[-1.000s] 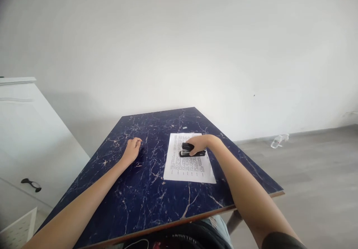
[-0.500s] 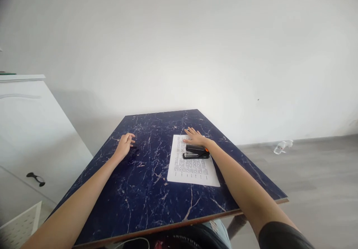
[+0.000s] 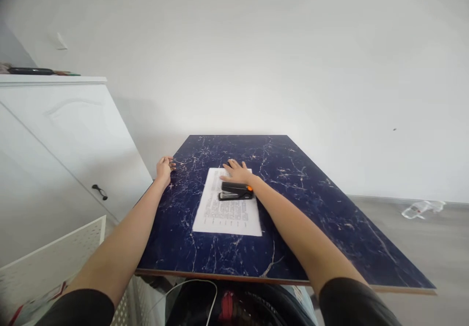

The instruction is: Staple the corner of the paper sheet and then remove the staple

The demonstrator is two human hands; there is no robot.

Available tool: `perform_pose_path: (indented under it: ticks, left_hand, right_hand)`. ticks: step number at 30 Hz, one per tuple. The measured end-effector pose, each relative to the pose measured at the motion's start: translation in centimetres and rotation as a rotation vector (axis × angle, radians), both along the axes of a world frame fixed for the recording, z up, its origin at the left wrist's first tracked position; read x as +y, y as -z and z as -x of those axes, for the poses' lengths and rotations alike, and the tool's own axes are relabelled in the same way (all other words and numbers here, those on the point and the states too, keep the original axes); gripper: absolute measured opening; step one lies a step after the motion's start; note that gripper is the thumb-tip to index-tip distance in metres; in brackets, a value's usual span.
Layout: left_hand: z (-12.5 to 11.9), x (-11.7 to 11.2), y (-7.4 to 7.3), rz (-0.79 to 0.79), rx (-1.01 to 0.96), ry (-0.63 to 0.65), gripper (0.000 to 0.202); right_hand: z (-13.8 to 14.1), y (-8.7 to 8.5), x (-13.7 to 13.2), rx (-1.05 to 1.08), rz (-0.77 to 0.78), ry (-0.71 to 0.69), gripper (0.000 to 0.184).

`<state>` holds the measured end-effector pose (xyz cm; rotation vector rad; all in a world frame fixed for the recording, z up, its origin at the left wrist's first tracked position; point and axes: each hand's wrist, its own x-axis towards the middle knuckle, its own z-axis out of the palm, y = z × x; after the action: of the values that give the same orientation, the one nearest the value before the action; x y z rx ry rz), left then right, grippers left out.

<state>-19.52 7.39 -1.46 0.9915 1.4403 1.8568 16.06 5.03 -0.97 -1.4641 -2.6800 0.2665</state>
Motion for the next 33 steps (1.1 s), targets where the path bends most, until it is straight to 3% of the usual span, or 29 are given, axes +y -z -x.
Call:
perform_pose_path:
  ticks: [5,7,10,14,16,19,23,26,33]
  left_hand:
    - [0.1,0.4,0.1,-0.004,-0.033,-0.033,0.024]
    - [0.1,0.5,0.1,0.004,-0.034,-0.034,0.024]
    - [0.1,0.6,0.1,0.008,-0.036,-0.039,0.024]
    - [0.0,0.7,0.3,-0.001,-0.031,-0.028,0.023]
    - [0.0,0.7,0.4,-0.003,-0.026,-0.025,0.023]
    - [0.0,0.7,0.4,0.003,-0.012,-0.029,0.024]
    - [-0.2,0.6,0.3,0.009,0.032,-0.034,0.022]
    - [-0.6,0.3,0.2,0.009,0.077,-0.031,0.021]
    - [-1.4,-0.3,0.0,-0.007,0.156,-0.006,0.02]
  right_hand:
    - [11.1,0.2,1.1,0.071,-0.015,-0.15,0.103]
    - [13.4,0.3,1.4,0.081,-0.016,-0.193,0.104]
    - [14.6,0.6,1.8,0.107,-0.026,-0.208,0.101]
    - [13.9,0.8,2.1,0.23,-0.131,-0.27,0.076]
    - [13.6,0.7,2.0,0.292,-0.145,-0.379,0.062]
    - [13.6,0.6,1.7,0.276,0.0,-0.581,0.051]
    - [12.5,0.4,1.0,0.271,0.104,-0.621,0.051]
    - [9.5,0.1,0.5,0.287,0.133,-0.631,0.056]
    - [-2.1,-0.8,-1.1,0.362,0.163,-0.517,0.054]
